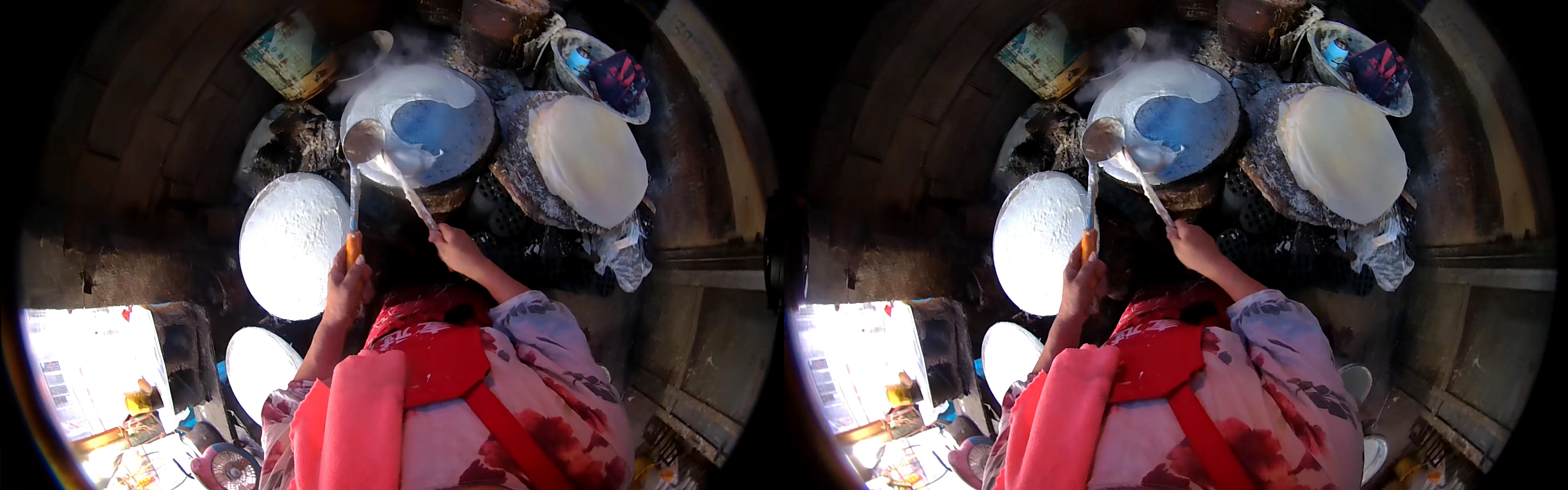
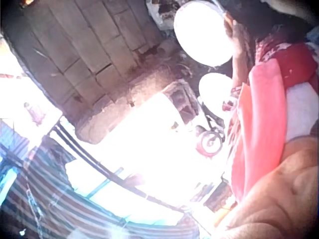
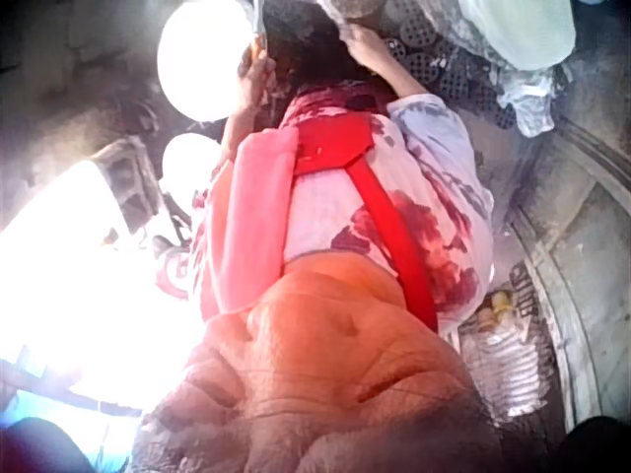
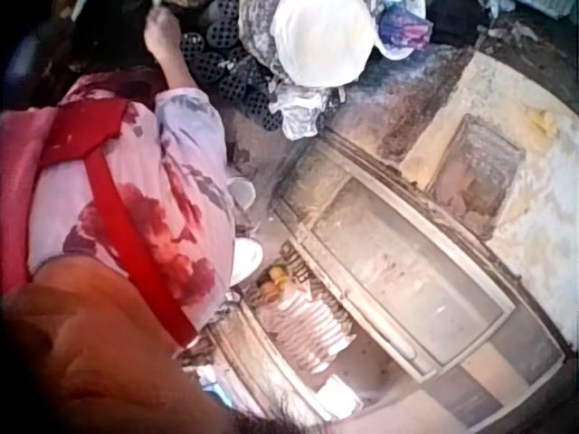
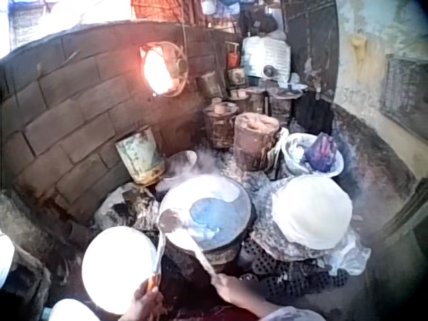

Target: The person scoops white batter from a large metal basin and pours it onto several hot, round griddles. Using a long wooden stick, they spread the batter into thin, circular layers. The person repeatedly flips the cooking cakes to ensure even browning and removes finished ones from the griddles.

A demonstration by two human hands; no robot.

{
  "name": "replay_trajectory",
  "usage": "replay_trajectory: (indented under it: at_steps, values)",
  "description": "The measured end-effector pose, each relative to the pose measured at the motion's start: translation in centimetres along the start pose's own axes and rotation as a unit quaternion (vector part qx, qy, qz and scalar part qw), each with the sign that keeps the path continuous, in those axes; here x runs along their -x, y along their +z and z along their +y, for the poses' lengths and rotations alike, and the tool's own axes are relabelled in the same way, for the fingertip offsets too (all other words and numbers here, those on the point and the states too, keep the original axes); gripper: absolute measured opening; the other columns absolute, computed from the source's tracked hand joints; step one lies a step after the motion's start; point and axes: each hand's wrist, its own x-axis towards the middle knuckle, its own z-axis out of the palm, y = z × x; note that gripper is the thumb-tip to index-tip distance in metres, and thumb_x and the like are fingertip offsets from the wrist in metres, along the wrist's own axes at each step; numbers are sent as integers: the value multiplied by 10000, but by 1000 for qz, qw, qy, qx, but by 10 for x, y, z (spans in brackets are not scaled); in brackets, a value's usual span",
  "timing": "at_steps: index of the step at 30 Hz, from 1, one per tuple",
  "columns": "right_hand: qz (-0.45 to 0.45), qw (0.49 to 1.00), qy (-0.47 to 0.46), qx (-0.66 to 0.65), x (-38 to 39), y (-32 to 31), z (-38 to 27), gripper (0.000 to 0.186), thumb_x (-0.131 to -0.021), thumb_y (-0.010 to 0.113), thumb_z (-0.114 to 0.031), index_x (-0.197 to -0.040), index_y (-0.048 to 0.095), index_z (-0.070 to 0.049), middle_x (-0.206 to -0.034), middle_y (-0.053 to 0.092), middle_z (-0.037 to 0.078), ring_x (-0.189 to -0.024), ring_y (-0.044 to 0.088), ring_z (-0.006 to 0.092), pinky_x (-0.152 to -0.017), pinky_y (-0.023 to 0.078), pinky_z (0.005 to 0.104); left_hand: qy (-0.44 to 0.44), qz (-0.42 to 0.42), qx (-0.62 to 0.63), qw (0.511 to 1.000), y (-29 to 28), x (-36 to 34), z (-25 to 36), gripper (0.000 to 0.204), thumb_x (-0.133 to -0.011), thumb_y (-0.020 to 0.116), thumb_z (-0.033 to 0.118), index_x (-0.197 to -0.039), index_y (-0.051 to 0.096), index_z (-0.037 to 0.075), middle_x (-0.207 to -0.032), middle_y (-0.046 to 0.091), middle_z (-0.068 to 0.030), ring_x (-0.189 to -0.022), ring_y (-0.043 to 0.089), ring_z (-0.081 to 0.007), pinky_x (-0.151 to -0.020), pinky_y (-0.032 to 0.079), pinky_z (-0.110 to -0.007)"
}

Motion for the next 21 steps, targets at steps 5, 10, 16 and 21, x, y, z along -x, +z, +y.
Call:
replay_trajectory:
  at_steps: [5, 10, 16, 21]
  values:
    - [105, 991, 82, -7, 32, -40, 45, 286, -928, 444, -301, -900, 585, -55, -759, 612, 206, -751, 596, 402, -652, 452, 493, 104, -5, -68, 992, -15, 10, 14, 491, -935, 454, 137, -1394, 296, 59, -677, 457, 6, -447, 400, -52, -414, 334, -193]
    - [173, 977, -43, 119, 30, -9, 10, 293, -934, 442, -301, -819, 526, -44, -664, 589, 211, -635, 571, 430, -590, 431, 554, 73, 4, -144, 987, -15, -16, 24, 496, -908, 483, 87, -1379, 333, 44, -697, 475, 14, -464, 396, -33, -418, 311, -189]
    - [82, 995, 58, 6, 1, -25, 39, 362, -947, 383, -327, -842, 573, -37, -713, 604, 198, -701, 592, 402, -607, 432, 514, 76, 20, -102, 992, -9, -28, 38, 487, -905, 508, 121, -1363, 353, 61, -647, 434, 49, -431, 372, -27, -384, 296, -179]
    - [133, 989, 6, 59, 18, -37, 33, 311, -943, 426, -318, -827, 534, -50, -644, 589, 196, -590, 584, 391, -546, 439, 507, 117, -1, -101, 988, 4, -33, 39, 482, -918, 494, 130, -1368, 331, 69, -633, 434, 39, -398, 369, -37, -358, 288, -181]
